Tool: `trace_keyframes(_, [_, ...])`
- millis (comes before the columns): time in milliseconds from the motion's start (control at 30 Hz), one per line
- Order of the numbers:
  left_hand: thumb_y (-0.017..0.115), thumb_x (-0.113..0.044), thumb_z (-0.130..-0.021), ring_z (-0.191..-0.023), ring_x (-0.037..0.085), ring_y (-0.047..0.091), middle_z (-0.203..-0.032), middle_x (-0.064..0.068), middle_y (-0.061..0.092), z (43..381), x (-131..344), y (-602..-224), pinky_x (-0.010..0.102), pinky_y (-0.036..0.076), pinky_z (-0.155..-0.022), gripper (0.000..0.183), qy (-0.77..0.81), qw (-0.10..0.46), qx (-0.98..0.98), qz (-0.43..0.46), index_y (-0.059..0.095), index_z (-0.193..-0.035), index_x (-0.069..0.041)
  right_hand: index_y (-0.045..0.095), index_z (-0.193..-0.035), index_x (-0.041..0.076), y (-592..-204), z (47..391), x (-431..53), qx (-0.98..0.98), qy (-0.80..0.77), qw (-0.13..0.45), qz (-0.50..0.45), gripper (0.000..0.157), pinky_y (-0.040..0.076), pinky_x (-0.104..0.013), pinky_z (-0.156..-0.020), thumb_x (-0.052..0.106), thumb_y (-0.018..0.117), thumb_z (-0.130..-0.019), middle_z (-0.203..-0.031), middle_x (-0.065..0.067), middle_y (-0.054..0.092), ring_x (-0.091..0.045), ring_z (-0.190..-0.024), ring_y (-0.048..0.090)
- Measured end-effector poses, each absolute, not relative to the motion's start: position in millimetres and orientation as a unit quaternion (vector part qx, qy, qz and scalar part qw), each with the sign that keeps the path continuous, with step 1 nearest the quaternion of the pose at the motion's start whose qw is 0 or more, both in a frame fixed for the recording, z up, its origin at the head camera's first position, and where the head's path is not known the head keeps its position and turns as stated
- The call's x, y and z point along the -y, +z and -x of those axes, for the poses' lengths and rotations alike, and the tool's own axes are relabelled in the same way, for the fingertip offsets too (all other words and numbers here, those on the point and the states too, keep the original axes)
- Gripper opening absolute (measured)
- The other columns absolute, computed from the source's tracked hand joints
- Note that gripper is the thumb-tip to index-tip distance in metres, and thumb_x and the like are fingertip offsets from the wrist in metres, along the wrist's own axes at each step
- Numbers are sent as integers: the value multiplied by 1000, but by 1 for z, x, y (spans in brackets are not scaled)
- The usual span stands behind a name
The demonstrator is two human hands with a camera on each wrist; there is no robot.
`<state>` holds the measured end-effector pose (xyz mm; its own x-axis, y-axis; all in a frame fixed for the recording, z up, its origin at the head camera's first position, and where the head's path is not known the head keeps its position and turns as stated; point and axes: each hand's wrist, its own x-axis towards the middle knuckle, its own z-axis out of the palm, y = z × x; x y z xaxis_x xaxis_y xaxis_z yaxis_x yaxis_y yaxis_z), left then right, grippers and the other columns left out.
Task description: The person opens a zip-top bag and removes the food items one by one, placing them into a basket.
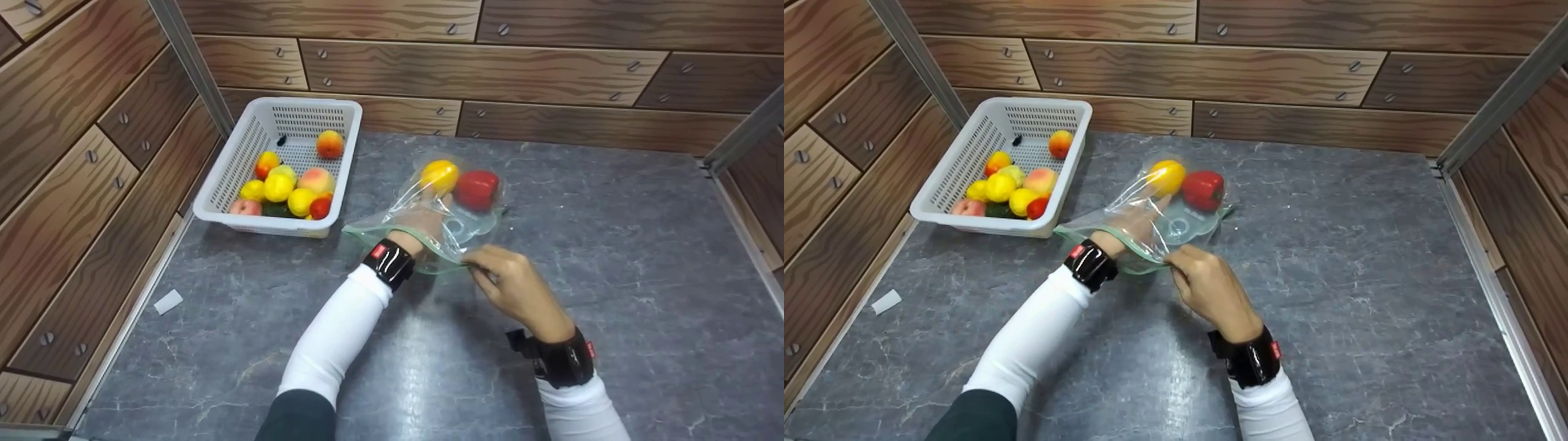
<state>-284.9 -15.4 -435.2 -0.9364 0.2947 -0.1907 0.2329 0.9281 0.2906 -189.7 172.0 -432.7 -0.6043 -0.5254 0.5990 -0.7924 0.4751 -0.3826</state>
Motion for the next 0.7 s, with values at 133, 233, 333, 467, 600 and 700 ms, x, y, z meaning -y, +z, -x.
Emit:
trace_keyframes(133, [54,-4,-98,-153,35,31,-172,15,10,297,9,-442,45,40,-118,78,117,65,-983,-123,20,-166,-21,76,-100,3,-432,190,-171,830,328,207,-401,29,60,-26,-63,-15,77,-78,-91,-9,75,-18,-73,70])
trace_keyframes(233, [55,1,-97,-155,40,22,-172,21,4,306,5,-450,48,31,-123,79,125,22,-982,-137,22,-166,-18,76,-99,2,-432,189,-170,823,330,210,-412,29,60,-26,-62,-16,77,-77,-88,-8,73,-17,-70,68])
trace_keyframes(333, [67,-5,-93,-156,40,20,-171,23,4,315,3,-458,47,24,-126,84,160,-1,-976,-150,25,-165,-16,75,-98,1,-433,189,-169,819,331,208,-420,28,59,-26,-60,-16,76,-77,-85,-8,72,-16,-68,67])
trace_keyframes(467, [72,-19,-94,-157,37,17,-172,20,9,328,1,-463,45,16,-128,83,180,-17,-971,-158,28,-164,-17,75,-97,2,-434,189,-168,822,330,204,-417,26,59,-25,-59,-15,76,-77,-85,-8,72,-16,-67,67])
trace_keyframes(600, [66,-19,-97,-156,36,22,-171,15,19,342,1,-472,43,15,-129,71,163,-51,-972,-161,36,-161,-19,75,-98,2,-434,188,-168,827,328,201,-410,26,58,-25,-58,-14,77,-78,-84,-8,71,-15,-66,66])
trace_keyframes(700, [68,-22,-94,-155,36,26,-170,11,26,350,3,-480,44,20,-128,66,159,-83,-970,-164,43,-156,-21,75,-99,2,-433,188,-168,829,327,199,-408,26,58,-24,-58,-14,77,-78,-84,-7,71,-14,-66,65])
